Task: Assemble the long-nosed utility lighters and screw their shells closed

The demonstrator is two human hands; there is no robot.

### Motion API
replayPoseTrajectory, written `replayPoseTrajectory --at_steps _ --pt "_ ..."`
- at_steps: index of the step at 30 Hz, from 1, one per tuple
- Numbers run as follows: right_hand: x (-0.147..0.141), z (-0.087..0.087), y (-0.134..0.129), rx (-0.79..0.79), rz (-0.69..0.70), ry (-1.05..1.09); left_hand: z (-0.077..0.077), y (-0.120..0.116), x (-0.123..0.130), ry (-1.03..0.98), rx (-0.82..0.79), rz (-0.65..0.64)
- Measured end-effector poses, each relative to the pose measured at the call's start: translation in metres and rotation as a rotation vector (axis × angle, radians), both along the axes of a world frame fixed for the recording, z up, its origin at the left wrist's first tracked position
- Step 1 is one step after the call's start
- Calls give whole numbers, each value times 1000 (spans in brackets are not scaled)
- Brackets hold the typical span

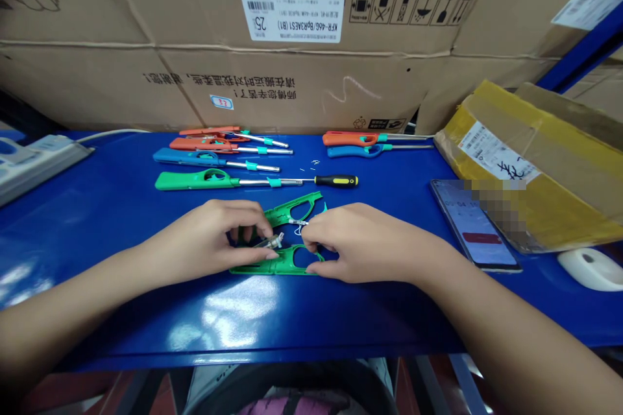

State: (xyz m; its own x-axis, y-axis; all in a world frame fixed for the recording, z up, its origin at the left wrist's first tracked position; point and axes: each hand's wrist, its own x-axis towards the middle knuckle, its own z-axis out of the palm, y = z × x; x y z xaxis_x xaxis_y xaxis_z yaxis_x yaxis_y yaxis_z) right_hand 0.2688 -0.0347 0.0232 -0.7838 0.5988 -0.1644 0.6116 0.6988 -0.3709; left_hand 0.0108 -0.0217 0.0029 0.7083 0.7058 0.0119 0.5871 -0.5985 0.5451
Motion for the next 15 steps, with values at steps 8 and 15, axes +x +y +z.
replayPoseTrajectory --at_steps 8,15 --pt "9 2 2 -109 -10 -29 -4 7 -4 61 97 -75" --pt "12 2 3 -161 52 45 -5 12 -5 32 177 -73"
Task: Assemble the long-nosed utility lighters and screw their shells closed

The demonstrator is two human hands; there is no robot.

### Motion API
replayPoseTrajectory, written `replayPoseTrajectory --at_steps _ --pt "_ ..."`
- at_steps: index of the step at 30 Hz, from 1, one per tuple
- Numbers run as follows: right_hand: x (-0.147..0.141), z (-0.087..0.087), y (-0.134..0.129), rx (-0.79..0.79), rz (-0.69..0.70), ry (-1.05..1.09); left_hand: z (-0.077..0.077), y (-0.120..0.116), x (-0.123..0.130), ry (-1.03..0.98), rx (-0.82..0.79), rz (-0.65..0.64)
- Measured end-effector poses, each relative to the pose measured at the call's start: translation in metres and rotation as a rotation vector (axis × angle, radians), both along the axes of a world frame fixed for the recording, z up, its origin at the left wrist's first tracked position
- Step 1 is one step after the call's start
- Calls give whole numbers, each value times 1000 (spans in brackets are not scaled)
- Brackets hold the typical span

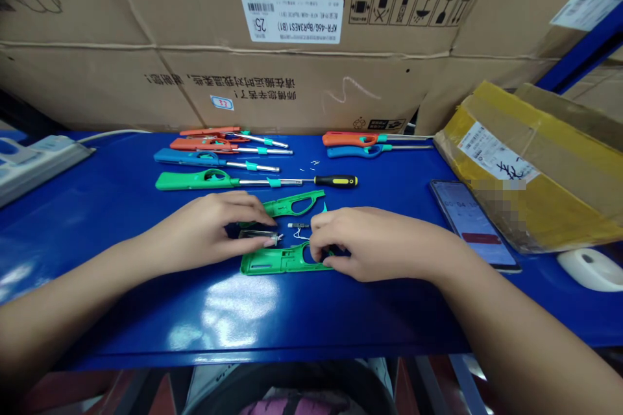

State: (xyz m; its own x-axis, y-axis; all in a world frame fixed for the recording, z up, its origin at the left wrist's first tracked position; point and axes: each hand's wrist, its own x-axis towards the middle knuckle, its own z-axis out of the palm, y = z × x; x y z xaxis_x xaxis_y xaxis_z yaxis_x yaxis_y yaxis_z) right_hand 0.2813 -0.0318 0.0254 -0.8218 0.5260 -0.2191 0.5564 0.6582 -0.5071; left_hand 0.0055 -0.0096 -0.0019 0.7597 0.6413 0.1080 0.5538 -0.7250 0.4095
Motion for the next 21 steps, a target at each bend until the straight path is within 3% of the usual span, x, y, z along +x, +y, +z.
replayPoseTrajectory --at_steps 4,8,13,21 --pt "8 6 2 38 -58 33 4 -2 2 -3 64 -53" --pt "26 8 6 123 -236 -152 4 -8 4 67 126 -126" --pt "43 2 12 3 -317 -321 1 -9 3 125 173 -144" --pt "28 -9 27 196 -291 -145 -8 -3 0 101 134 -168"
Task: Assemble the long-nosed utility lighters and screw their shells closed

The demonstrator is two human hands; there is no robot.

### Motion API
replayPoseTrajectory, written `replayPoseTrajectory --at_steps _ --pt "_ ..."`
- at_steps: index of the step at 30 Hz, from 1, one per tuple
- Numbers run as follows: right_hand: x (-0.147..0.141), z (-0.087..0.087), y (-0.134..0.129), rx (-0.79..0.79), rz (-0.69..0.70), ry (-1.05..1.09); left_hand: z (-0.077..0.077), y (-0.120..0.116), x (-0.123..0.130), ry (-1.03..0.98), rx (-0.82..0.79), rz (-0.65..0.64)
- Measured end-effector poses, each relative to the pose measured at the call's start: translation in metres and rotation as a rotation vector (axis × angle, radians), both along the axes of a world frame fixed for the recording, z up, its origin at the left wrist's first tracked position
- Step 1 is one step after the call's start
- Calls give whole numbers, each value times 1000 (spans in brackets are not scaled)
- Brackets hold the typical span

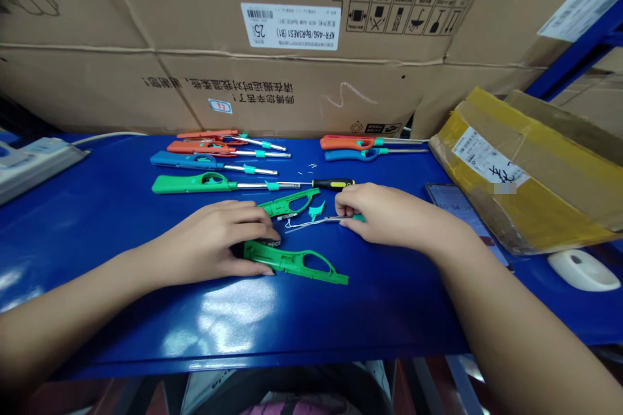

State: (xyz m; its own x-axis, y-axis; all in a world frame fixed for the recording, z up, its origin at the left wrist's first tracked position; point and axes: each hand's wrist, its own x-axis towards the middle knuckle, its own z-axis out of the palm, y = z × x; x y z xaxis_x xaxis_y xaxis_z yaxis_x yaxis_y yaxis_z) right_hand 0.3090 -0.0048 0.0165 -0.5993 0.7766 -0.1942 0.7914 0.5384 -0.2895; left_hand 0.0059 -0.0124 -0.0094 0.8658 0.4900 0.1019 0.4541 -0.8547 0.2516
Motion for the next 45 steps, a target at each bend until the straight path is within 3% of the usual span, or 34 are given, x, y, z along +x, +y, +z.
replayPoseTrajectory --at_steps 4,8,13,18,23,30,35,39,45 --pt "-9 -3 -6 96 -2 -78 3 0 0 -37 -62 31" --pt "-23 -2 -19 330 -6 -253 13 3 -4 -39 -79 51" --pt "-34 -6 -19 426 27 -134 13 10 -11 -17 -36 57" --pt "-32 -25 -9 401 6 52 -1 18 -16 -105 -57 111" --pt "-29 -41 -8 299 -139 357 -12 20 -14 -212 -17 143" --pt "-23 -40 -2 286 -236 374 -11 5 -1 -297 27 118" --pt "-19 -34 -3 384 -94 394 -14 4 2 -297 -55 125" --pt "-18 -27 -10 343 93 226 -19 10 1 -304 -58 174" --pt "-14 -21 -12 270 109 155 -16 7 -1 -362 57 204"
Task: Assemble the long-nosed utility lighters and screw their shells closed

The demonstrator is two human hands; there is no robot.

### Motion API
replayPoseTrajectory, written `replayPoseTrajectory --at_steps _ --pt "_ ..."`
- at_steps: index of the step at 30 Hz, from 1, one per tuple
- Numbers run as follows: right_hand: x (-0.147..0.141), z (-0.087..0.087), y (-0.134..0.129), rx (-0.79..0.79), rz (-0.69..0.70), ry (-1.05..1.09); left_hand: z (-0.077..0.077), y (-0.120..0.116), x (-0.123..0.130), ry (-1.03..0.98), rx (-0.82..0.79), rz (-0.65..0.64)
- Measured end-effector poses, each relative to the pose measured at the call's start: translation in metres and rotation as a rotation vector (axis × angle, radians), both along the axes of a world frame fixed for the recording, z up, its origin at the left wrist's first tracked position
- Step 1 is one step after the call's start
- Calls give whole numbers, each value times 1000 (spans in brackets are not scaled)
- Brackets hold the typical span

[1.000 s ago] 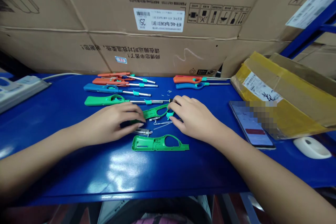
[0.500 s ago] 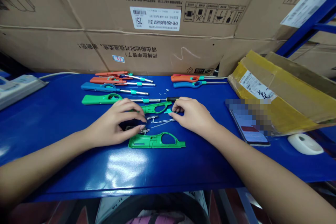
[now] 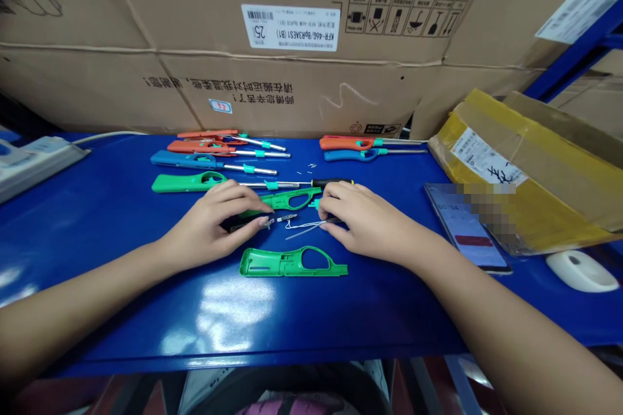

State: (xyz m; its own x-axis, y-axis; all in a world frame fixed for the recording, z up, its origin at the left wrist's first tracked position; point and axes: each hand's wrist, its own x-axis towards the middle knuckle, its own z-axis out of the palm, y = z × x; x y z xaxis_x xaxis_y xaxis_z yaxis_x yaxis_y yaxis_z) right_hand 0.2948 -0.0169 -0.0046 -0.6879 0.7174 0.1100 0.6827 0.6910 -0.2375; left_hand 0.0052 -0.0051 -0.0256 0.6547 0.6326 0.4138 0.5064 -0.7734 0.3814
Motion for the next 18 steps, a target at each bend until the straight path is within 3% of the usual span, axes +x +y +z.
replayPoseTrajectory --at_steps 7,14,18 --pt "9 10 2 -83 -40 20 8 -18 6 194 18 -217" --pt "25 18 2 -265 -1 -38 11 -13 -1 299 -13 -218" --pt "25 15 5 -209 -54 -14 14 -11 -2 313 -9 -203"
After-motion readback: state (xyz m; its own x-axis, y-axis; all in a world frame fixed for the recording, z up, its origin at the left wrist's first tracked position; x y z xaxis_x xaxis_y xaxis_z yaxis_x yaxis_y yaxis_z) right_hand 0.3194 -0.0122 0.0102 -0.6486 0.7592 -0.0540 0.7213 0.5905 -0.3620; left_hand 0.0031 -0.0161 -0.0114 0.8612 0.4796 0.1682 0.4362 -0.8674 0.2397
